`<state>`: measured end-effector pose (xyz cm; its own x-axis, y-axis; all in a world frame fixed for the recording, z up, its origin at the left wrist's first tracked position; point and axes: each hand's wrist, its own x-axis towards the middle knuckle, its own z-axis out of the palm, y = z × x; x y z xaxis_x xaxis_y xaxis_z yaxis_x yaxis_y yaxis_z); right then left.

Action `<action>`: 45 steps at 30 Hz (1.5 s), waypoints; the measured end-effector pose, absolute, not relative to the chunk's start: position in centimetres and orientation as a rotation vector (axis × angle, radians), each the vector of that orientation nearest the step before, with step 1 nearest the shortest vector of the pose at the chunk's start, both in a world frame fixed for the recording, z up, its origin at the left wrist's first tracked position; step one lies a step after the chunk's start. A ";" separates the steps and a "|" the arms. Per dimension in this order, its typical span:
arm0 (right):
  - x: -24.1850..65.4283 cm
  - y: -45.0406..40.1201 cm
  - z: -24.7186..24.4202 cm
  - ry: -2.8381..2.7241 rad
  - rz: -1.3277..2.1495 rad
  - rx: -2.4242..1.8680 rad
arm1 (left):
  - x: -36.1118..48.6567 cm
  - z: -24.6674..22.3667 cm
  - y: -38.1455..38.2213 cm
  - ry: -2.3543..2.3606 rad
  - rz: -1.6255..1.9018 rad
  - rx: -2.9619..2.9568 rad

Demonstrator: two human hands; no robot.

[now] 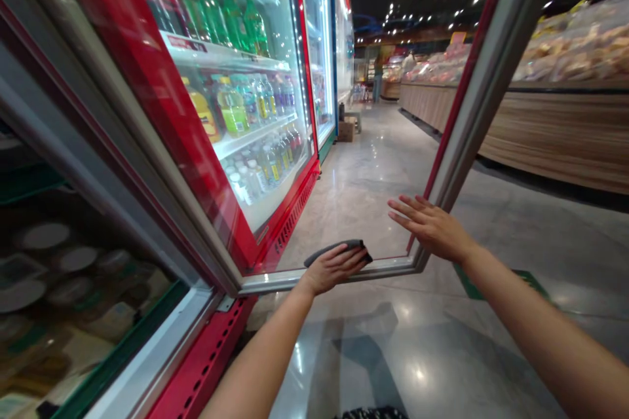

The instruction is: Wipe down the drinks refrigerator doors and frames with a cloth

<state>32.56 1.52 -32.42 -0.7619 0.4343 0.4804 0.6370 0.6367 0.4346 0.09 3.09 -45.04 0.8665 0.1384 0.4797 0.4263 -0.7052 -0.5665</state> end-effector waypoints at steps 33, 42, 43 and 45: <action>32.4 -0.9 -30.8 -2.493 -0.764 -0.725 | 10.1 -51.7 3.4 -0.400 -0.411 -2.619; 36.9 -0.5 -32.9 -2.471 -0.850 -0.880 | 13.4 -50.3 4.9 -0.372 -0.442 -2.609; 37.1 -0.3 -33.2 -2.472 -0.856 -0.879 | 12.6 -49.9 4.9 -0.374 -0.442 -2.602; 37.2 0.1 -33.9 -2.472 -0.867 -0.851 | 10.8 -48.8 4.8 -0.381 -0.441 -2.581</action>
